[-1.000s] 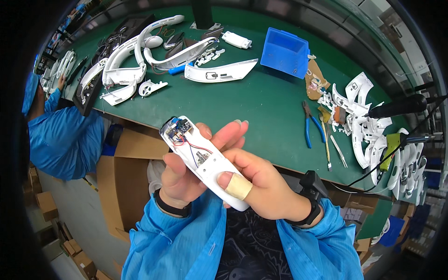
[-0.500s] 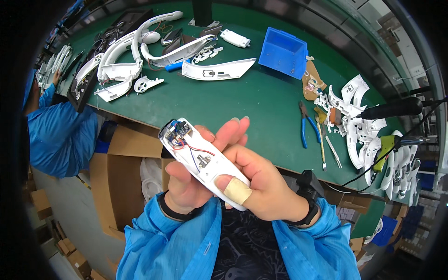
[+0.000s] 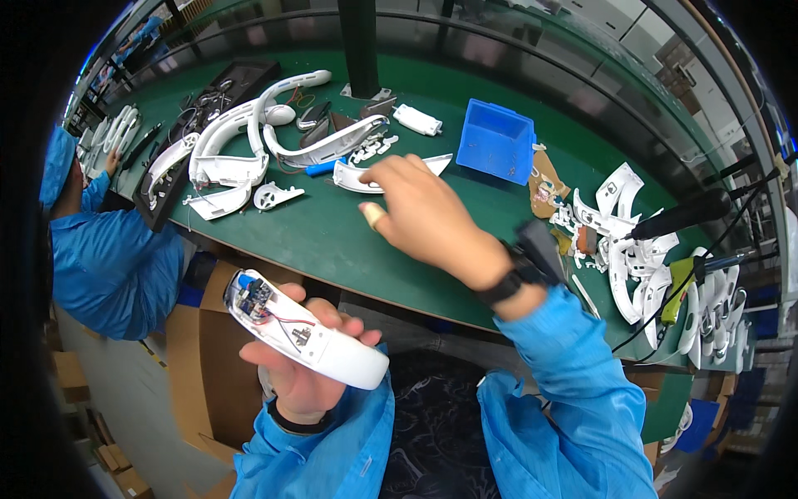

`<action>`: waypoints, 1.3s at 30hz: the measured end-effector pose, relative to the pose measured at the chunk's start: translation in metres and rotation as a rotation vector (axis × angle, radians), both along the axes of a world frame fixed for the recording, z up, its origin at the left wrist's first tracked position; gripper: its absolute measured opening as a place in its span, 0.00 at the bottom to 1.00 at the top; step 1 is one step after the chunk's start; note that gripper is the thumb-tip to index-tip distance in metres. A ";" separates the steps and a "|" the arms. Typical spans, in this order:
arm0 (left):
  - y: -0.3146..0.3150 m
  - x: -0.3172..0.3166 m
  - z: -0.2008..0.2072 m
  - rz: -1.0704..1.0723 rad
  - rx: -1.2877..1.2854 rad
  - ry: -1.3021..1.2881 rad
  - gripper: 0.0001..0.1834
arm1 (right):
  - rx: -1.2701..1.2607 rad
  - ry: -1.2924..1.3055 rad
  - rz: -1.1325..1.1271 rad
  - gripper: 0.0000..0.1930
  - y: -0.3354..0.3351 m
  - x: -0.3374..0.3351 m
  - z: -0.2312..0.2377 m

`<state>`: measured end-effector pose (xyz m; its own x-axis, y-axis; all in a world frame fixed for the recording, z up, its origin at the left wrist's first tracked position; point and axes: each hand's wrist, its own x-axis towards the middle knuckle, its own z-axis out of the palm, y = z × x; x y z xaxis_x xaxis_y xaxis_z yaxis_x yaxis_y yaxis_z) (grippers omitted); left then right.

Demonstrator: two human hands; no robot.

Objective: Assembling the internal electronic components and outer shell of a neck massager device.

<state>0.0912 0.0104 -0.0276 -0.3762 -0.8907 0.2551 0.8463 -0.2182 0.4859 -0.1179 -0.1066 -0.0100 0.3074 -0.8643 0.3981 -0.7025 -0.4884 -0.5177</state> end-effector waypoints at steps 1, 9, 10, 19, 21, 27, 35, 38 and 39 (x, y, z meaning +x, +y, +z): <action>0.005 -0.004 0.009 0.091 0.036 -0.109 0.44 | -0.050 0.021 0.031 0.21 -0.014 0.010 -0.009; 0.006 -0.007 0.016 0.018 0.036 -0.051 0.46 | -0.075 0.143 0.002 0.33 -0.048 0.026 -0.035; 0.006 -0.006 0.017 0.006 0.033 -0.033 0.45 | -0.084 0.166 0.015 0.32 -0.047 0.026 -0.031; -0.006 -0.021 0.033 0.178 -0.078 -0.212 0.34 | 0.078 -0.744 0.077 0.28 0.043 -0.036 0.090; -0.009 -0.029 0.034 0.193 -0.031 -0.204 0.37 | 0.055 -0.920 0.065 0.33 0.068 -0.047 0.101; -0.026 -0.049 0.024 0.265 -0.367 -0.645 0.44 | 0.094 -1.237 0.094 0.40 0.117 -0.070 0.087; -0.013 -0.062 0.046 0.276 -0.221 -0.513 0.42 | 0.091 -0.992 0.052 0.28 0.140 -0.111 0.070; -0.016 -0.057 0.050 0.223 -0.193 -0.565 0.41 | 0.127 -0.904 -0.055 0.23 0.144 -0.118 0.075; -0.017 -0.056 0.050 0.202 -0.160 -0.588 0.40 | 0.126 -0.915 -0.062 0.23 0.146 -0.123 0.075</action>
<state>0.0349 -0.0061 0.0226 -0.3225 -0.9268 0.1927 0.4456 0.0310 0.8947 -0.2409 0.0390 0.0647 -0.1289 -0.9221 0.3649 -0.0163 -0.3660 -0.9305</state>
